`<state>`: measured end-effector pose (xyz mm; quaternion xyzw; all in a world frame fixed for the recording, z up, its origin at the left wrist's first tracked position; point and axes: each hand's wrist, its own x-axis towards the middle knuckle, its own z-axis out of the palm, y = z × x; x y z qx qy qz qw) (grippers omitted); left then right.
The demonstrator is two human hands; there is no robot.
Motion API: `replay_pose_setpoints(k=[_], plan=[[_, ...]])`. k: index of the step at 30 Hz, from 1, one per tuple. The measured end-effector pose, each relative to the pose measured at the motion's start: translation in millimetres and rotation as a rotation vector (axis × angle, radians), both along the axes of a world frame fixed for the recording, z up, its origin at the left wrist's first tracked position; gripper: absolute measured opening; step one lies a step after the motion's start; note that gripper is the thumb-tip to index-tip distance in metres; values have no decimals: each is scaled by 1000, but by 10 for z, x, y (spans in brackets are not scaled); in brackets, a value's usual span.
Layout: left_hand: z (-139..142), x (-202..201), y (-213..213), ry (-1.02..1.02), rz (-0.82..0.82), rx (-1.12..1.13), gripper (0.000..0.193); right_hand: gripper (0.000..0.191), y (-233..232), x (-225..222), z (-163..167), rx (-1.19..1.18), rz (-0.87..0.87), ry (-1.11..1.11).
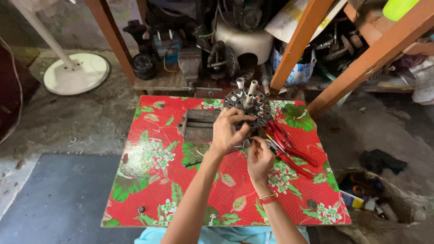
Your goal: The person uses pliers and a hammer to adjust and secure copper windings on a motor stator. They repeatedly tap and reposition the windings around the stator slots, working methodically around the component.
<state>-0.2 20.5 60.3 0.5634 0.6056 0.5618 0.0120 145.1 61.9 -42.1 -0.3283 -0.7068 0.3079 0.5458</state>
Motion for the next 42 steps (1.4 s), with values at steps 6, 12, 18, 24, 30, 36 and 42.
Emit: replay_pose_setpoints(k=[6, 12, 18, 24, 30, 36, 42], plan=[[-45, 82, 14, -46, 59, 87, 26, 19, -46, -65, -20, 129, -155, -171], [-87, 101, 5, -75, 66, 87, 24, 23, -70, -10, -131, 54, -78, -94], [-90, 127, -49, -94, 48, 42, 26, 23, -203, -21, -53, 36, -156, -104], [-54, 137, -118, -72, 33, 47, 26, 32, -380, 58, 251, 157, -141, -71], [-49, 116, -166, -83, 16, 3, 26, 13, -321, 116, 395, -325, 145, 32], [-23, 102, -193, -21, -1, 32, 30, 13, -303, 113, 500, -484, 269, 59], [1, 98, -213, -40, 12, -32, 25, 16, -317, 184, 460, -905, 366, 128]])
